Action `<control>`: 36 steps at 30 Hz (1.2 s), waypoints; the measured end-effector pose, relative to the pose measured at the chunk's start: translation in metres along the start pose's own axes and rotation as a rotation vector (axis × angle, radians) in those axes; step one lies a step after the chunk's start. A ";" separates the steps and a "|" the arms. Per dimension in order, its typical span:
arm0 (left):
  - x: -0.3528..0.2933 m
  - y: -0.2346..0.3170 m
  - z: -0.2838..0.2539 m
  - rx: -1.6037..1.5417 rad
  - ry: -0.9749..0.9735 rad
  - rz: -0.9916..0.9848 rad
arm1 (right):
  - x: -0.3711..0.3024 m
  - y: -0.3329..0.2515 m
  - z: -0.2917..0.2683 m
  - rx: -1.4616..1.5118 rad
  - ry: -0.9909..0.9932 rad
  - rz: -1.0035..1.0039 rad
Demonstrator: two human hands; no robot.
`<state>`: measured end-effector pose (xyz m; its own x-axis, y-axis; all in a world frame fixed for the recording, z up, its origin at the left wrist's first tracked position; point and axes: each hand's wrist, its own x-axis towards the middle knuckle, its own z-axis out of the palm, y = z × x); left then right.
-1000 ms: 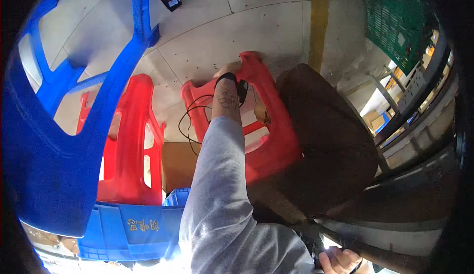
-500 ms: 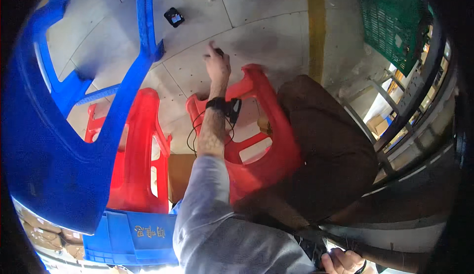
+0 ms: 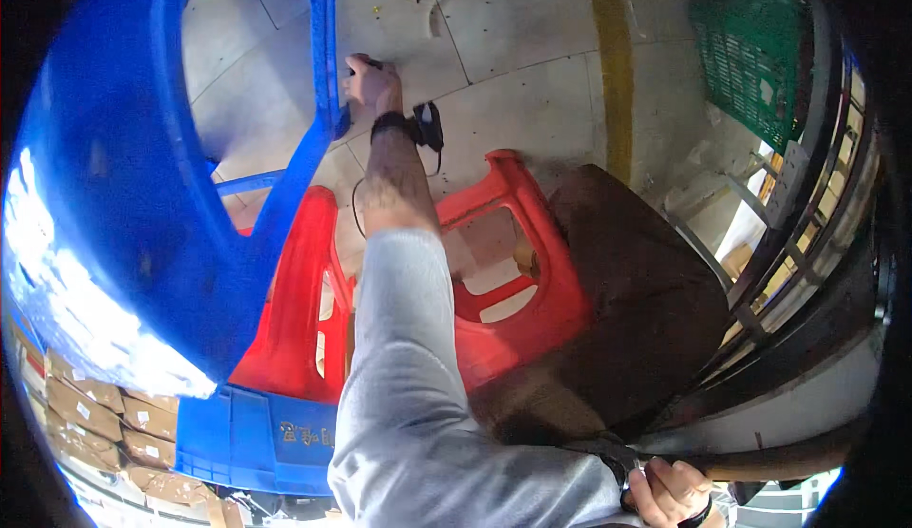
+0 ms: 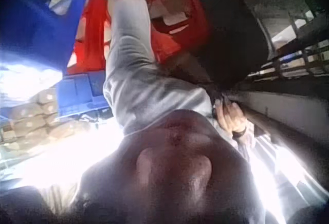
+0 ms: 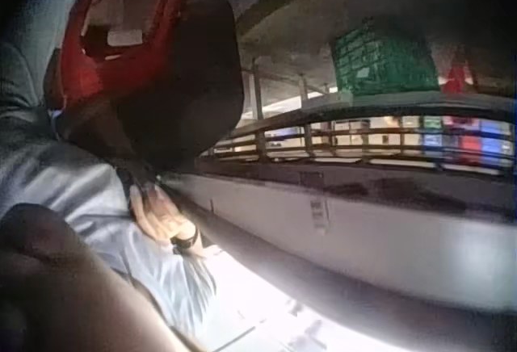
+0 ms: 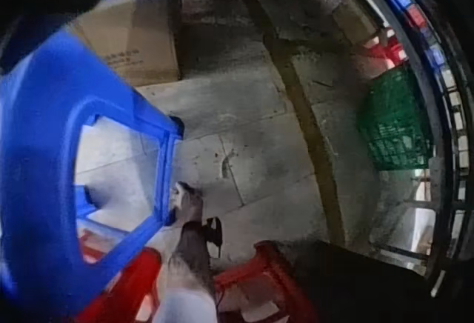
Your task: Sorting and organizing small black plastic components from the floor and table into blue storage crates.
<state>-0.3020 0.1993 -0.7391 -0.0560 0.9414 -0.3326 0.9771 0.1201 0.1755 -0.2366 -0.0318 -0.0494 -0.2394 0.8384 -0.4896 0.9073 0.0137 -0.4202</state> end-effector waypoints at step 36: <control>-0.341 0.037 -0.639 -1.722 -0.685 1.310 | -0.101 -0.037 -0.013 0.252 0.453 -0.167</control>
<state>-0.3776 0.0838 -0.0274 0.6825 0.5374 0.4954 -0.6565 0.1526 0.7387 -0.2418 -0.1099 0.0254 -0.1503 0.9876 -0.0457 0.7454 0.0828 -0.6614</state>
